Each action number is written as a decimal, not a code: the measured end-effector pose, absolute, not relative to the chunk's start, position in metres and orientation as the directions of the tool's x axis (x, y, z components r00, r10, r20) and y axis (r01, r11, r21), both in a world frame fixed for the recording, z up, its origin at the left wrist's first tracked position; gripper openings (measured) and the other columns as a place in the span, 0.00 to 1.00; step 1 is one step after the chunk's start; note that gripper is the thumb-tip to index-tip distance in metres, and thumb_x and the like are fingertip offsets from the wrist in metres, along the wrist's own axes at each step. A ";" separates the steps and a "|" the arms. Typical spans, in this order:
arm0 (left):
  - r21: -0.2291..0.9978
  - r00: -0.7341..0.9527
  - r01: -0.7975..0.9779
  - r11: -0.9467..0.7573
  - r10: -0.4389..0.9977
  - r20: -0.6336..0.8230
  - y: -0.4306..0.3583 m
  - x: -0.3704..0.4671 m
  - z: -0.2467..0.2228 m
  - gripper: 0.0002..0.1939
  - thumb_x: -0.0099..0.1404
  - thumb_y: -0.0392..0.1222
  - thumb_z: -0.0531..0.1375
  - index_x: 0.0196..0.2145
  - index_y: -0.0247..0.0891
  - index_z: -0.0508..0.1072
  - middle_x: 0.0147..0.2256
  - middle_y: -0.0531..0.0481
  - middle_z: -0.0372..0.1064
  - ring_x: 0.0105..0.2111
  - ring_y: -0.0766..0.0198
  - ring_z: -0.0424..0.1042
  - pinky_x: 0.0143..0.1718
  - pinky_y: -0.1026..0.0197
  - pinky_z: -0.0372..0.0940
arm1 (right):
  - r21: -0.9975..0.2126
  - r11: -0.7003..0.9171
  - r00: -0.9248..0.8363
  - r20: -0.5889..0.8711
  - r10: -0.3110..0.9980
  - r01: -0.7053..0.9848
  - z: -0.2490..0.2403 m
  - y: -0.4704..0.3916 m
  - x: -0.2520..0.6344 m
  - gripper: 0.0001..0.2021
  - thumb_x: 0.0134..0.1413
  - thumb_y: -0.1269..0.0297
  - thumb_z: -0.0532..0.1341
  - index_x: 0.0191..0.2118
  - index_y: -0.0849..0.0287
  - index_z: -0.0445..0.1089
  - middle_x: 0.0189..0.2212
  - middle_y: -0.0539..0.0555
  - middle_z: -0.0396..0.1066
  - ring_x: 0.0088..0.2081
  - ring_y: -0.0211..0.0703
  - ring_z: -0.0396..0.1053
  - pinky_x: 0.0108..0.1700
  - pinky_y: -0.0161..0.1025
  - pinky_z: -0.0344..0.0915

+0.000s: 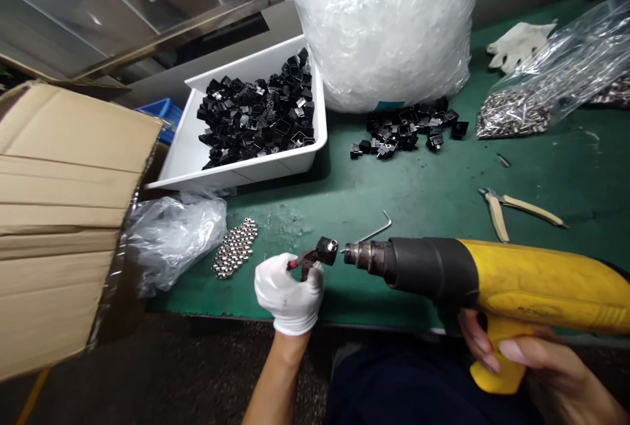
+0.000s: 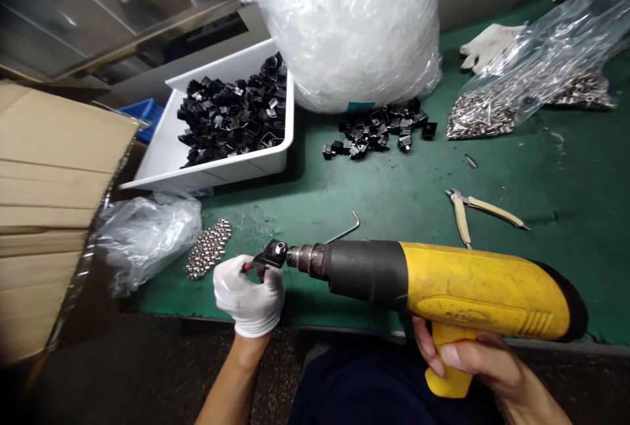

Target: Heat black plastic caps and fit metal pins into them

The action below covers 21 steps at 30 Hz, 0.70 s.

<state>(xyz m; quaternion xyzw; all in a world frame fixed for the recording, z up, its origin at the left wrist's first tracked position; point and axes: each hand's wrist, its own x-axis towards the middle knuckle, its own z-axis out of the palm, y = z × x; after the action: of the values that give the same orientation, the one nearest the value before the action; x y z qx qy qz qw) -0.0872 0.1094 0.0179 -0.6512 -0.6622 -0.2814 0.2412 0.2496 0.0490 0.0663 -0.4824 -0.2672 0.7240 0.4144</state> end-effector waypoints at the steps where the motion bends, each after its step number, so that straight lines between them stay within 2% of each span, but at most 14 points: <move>1: 0.051 -0.029 0.999 -0.009 0.718 0.695 0.110 -0.086 0.019 0.24 0.65 0.61 0.59 0.44 0.35 0.69 0.37 0.39 0.68 0.39 0.50 0.68 0.43 0.50 0.63 | -0.782 -0.521 -0.206 -0.478 0.854 -0.342 0.066 0.049 0.250 0.11 0.50 0.53 0.61 0.31 0.54 0.75 0.23 0.56 0.67 0.26 0.50 0.67 0.30 0.47 0.65; 8: -0.020 0.017 1.000 -0.004 0.698 0.716 0.113 -0.078 0.024 0.20 0.59 0.51 0.69 0.43 0.37 0.71 0.34 0.43 0.70 0.35 0.53 0.69 0.39 0.54 0.62 | -0.804 -0.491 -0.137 -0.474 0.870 -0.336 0.071 0.050 0.246 0.11 0.54 0.53 0.59 0.33 0.53 0.75 0.24 0.56 0.67 0.26 0.50 0.66 0.29 0.48 0.64; 15: -0.023 0.027 1.000 -0.015 0.719 0.694 0.106 -0.079 0.023 0.19 0.59 0.53 0.69 0.39 0.39 0.71 0.30 0.46 0.68 0.32 0.55 0.67 0.36 0.55 0.59 | -0.786 -0.537 -0.338 -0.437 0.834 -0.308 0.050 0.055 0.261 0.13 0.47 0.53 0.63 0.35 0.57 0.74 0.25 0.56 0.70 0.27 0.49 0.69 0.26 0.43 0.63; 21: -0.027 0.020 1.000 -0.001 0.704 0.710 0.107 -0.079 0.025 0.18 0.61 0.55 0.67 0.39 0.40 0.70 0.29 0.47 0.67 0.32 0.56 0.66 0.36 0.56 0.58 | -0.764 -0.531 -0.316 -0.435 0.843 -0.366 0.043 0.050 0.261 0.15 0.48 0.55 0.63 0.40 0.58 0.75 0.27 0.55 0.71 0.27 0.48 0.69 0.28 0.43 0.65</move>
<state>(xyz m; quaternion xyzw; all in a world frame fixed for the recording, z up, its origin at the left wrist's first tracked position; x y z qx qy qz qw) -0.0790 0.1065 0.0246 -0.6567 -0.6486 -0.2634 0.2805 0.2613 0.0501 0.0429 -0.4297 -0.2779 0.7622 0.3964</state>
